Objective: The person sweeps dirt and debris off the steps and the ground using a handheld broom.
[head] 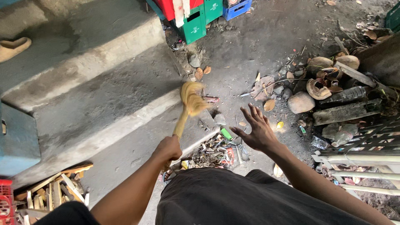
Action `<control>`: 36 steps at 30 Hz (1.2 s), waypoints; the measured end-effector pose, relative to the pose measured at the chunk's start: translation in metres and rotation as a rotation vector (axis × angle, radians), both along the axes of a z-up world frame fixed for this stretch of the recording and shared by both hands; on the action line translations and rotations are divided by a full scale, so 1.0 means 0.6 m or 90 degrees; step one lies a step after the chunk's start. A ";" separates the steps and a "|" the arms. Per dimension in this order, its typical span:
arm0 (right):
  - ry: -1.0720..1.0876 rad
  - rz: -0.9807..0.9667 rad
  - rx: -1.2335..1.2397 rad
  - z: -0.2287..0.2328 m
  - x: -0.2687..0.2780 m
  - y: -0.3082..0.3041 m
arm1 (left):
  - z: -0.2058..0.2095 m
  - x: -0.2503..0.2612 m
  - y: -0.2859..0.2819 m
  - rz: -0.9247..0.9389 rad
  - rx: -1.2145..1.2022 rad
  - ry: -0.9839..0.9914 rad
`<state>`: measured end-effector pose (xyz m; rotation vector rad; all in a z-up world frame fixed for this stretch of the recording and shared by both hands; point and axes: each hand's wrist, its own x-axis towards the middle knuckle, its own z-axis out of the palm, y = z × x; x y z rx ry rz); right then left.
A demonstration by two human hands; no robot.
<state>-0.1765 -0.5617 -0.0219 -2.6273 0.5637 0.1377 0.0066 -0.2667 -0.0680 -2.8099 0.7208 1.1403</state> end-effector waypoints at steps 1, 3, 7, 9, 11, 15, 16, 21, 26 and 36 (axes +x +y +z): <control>-0.001 0.002 0.000 0.001 -0.001 0.002 | -0.013 0.003 0.002 -0.028 0.022 0.014; -0.005 -0.002 -0.004 0.006 -0.002 0.007 | -0.011 -0.004 0.013 -0.071 0.046 0.095; -0.003 0.002 0.000 0.011 0.008 0.021 | 0.062 -0.044 0.040 0.012 0.018 0.269; -0.036 0.006 0.016 0.011 0.015 0.023 | 0.104 -0.056 0.061 0.125 -0.023 0.322; -0.028 0.019 0.014 0.007 0.022 0.029 | 0.140 -0.056 0.093 0.243 -0.068 0.375; -0.009 0.024 0.007 0.000 0.030 0.051 | 0.170 -0.004 0.159 0.332 -0.138 0.258; -0.008 0.021 0.005 -0.001 0.031 0.057 | 0.160 0.012 0.168 0.329 -0.139 0.259; 0.021 -0.001 0.000 0.004 0.030 0.099 | 0.036 0.084 0.191 0.279 -0.086 0.137; 0.005 -0.053 -0.008 0.017 0.018 0.157 | -0.095 0.049 0.216 0.099 -0.029 0.305; 0.061 -0.169 0.006 0.036 0.003 0.349 | 0.138 0.115 0.353 0.108 -0.050 0.451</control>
